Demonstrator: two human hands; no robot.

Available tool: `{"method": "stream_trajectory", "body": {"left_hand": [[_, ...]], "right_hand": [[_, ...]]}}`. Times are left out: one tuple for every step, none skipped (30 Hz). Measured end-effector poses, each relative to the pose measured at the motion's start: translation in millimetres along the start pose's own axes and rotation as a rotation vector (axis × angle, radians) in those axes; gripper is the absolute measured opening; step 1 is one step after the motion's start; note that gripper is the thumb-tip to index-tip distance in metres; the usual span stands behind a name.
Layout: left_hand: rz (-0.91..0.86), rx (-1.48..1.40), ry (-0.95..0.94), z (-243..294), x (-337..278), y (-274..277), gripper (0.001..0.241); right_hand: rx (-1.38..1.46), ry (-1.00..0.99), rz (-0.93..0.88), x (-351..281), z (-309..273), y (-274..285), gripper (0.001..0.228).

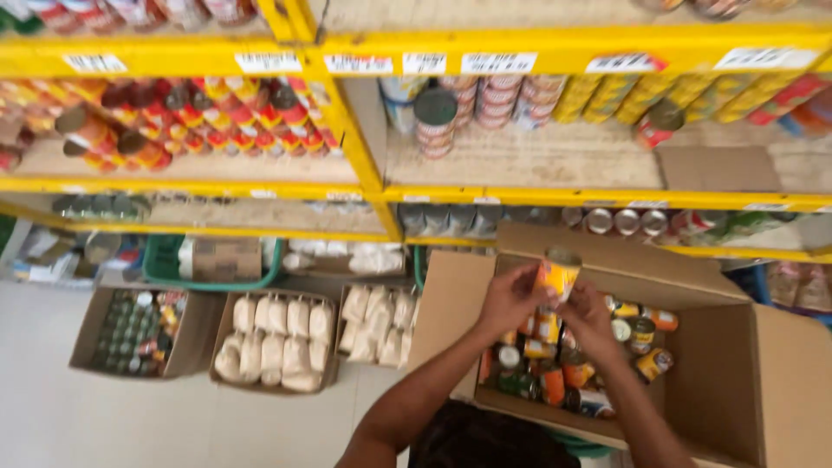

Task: The recorder is taking canned tuna and sardine tins from a cardboard box and placing them onto the supermarket shelves.

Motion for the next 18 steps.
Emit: {"method": "stream_trajectory", "body": {"left_hand": [[-0.017,0.084,-0.050,34.9,13.5,-4.7,0.052],[-0.031,0.169,-0.101,69.8,25.1,-9.1,0.056],[-0.042,0.173,-0.114,108.1,36.7,-16.5,0.056],[-0.028,0.332,-0.337,149.1,48.5,-24.5,0.054],[-0.011,0.488,-0.562,190.0,58.7,-33.4,0.053],[-0.019,0.491,-0.579,218.2,72.9,-39.3,0.053],[-0.021,0.473,-0.622,246.9,86.5,-45.5,0.055],[-0.025,0.452,-0.665,275.5,99.8,-52.7,0.058],[-0.034,0.454,-0.682,293.8,116.5,-55.2,0.058],[0.000,0.486,-0.713,312.4,133.7,-58.7,0.058],[0.034,0.518,-0.745,331.4,150.7,-62.6,0.058],[0.028,0.516,-0.760,339.1,166.8,-60.8,0.058],[0.060,0.592,-0.779,347.1,183.0,-59.0,0.057],[0.097,0.667,-0.796,354.7,198.5,-56.4,0.055],[0.096,0.665,-0.810,354.9,208.1,-53.9,0.055],[0.094,0.670,-0.780,356.4,219.4,-51.8,0.056],[0.091,0.674,-0.751,358.2,231.2,-49.7,0.057],[0.093,0.673,-0.765,362.8,234.4,-50.3,0.057]], "right_hand": [[-0.003,0.084,-0.020,12.2,-29.7,-3.7,0.054],[-0.006,0.166,-0.042,23.3,-58.9,-8.2,0.057],[-0.006,0.183,-0.039,31.2,-102.5,-21.2,0.057],[-0.063,0.308,-0.042,39.4,-147.9,-34.2,0.057],[-0.121,0.432,-0.044,45.9,-193.5,-47.1,0.057],[-0.120,0.451,-0.042,56.5,-225.3,-57.1,0.057],[-0.173,0.532,-0.060,66.1,-258.0,-67.5,0.054],[-0.229,0.613,-0.076,74.6,-291.1,-77.1,0.052],[-0.231,0.631,-0.072,84.1,-315.0,-89.1,0.052],[-0.242,0.693,-0.090,93.0,-340.0,-100.5,0.050],[-0.253,0.755,-0.108,101.6,-365.2,-111.9,0.049],[-0.257,0.770,-0.106,118.9,-371.7,-113.0,0.049],[-0.308,0.773,-0.061,136.5,-378.3,-113.9,0.051],[-0.359,0.773,-0.018,154.3,-384.4,-115.4,0.053],[-0.362,0.786,-0.018,170.7,-378.2,-112.9,0.053],[-0.412,0.811,0.031,188.4,-373.9,-110.0,0.051],[-0.462,0.835,0.081,206.7,-370.2,-107.3,0.050],[-0.464,0.849,0.079,204.9,-375.6,-112.8,0.050]]}}
Point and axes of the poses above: each hand's wrist, its own x-axis towards the middle knuckle, its own y-axis out of the back of the hand, z = x × y, the point moved 1 cm from there along x, towards the middle knuckle
